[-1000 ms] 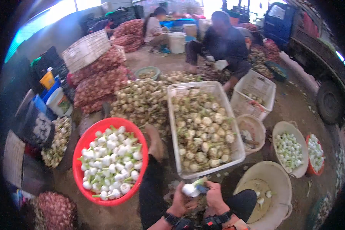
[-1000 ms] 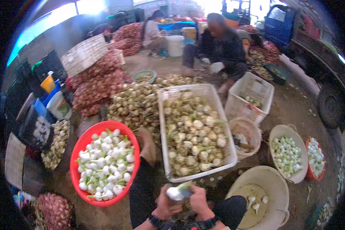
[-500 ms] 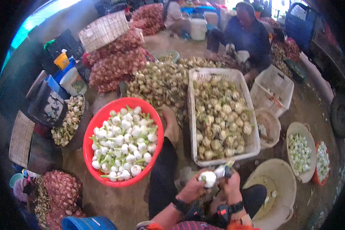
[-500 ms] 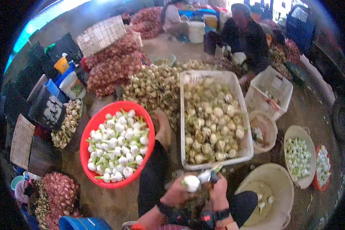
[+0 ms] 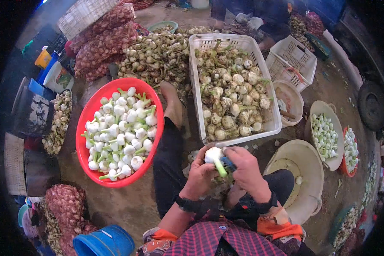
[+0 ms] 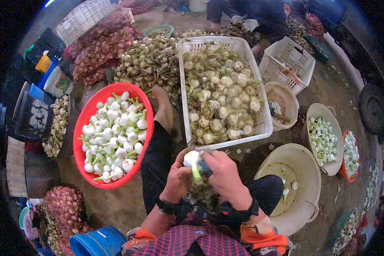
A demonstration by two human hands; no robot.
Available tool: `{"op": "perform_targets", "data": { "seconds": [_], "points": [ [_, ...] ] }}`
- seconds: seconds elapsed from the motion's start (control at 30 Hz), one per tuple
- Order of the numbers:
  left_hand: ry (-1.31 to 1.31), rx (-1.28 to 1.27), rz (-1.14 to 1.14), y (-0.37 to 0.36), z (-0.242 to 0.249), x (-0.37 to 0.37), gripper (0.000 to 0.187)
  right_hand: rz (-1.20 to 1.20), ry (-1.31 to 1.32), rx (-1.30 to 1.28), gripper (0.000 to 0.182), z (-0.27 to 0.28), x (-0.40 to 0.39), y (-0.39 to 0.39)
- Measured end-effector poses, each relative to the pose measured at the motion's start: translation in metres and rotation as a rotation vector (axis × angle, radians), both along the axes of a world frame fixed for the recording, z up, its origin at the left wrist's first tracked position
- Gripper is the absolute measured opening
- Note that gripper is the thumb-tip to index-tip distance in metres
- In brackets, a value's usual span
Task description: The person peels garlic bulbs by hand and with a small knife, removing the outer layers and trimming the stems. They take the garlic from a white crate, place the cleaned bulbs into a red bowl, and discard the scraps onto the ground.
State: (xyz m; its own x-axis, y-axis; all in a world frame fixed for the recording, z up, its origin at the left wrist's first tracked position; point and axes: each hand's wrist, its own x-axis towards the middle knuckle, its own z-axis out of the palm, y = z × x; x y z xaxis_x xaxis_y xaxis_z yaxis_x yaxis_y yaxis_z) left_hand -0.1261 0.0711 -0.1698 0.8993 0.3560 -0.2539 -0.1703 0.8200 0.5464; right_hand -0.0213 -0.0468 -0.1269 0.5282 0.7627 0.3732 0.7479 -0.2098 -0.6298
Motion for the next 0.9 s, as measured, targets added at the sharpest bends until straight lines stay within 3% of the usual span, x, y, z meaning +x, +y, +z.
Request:
{"op": "perform_targets", "data": {
  "seconds": [0.17,0.27,0.37,0.47,0.53,0.57,0.67,0.73,0.77,0.87,0.9],
  "points": [
    [0.056,-0.051,-0.042,0.003,0.013,-0.002,0.046,0.018,-0.239,-0.175,0.025,0.003,-0.013,0.008],
    [0.105,0.17,-0.158,0.008,0.002,-0.002,0.047,0.011,-0.285,-0.152,0.022,-0.002,-0.012,0.005],
    [0.06,0.073,-0.295,0.011,-0.004,-0.007,0.054,0.021,-0.284,-0.138,0.025,-0.01,0.001,0.003],
    [0.113,0.349,-0.369,0.017,0.011,-0.007,0.064,-0.034,-0.246,-0.126,0.028,-0.018,0.019,0.009],
    [0.153,0.398,-0.511,0.019,0.019,-0.01,0.073,-0.116,-0.223,-0.109,0.027,-0.016,0.034,0.02],
    [0.146,0.41,-0.558,0.018,0.021,-0.013,0.075,-0.154,-0.222,-0.107,0.017,-0.023,0.043,0.026],
    [0.15,0.509,-0.512,0.014,0.021,-0.014,0.077,-0.195,-0.026,-0.484,0.02,-0.07,0.041,0.025],
    [0.197,0.637,-0.387,0.011,0.014,-0.013,0.077,0.185,-0.138,-1.022,0.01,-0.083,0.017,0.008],
    [0.206,0.803,-0.27,0.01,0.005,-0.013,0.067,0.199,0.091,-1.111,0.011,-0.077,0.008,0.0],
    [0.36,0.571,-0.227,0.022,-0.016,-0.012,0.049,0.086,0.106,-0.891,0.017,-0.09,0.025,-0.01],
    [0.382,0.384,-0.127,0.024,-0.02,-0.01,0.034,0.016,0.176,-0.609,0.023,-0.087,0.036,-0.01]
  ]
}}
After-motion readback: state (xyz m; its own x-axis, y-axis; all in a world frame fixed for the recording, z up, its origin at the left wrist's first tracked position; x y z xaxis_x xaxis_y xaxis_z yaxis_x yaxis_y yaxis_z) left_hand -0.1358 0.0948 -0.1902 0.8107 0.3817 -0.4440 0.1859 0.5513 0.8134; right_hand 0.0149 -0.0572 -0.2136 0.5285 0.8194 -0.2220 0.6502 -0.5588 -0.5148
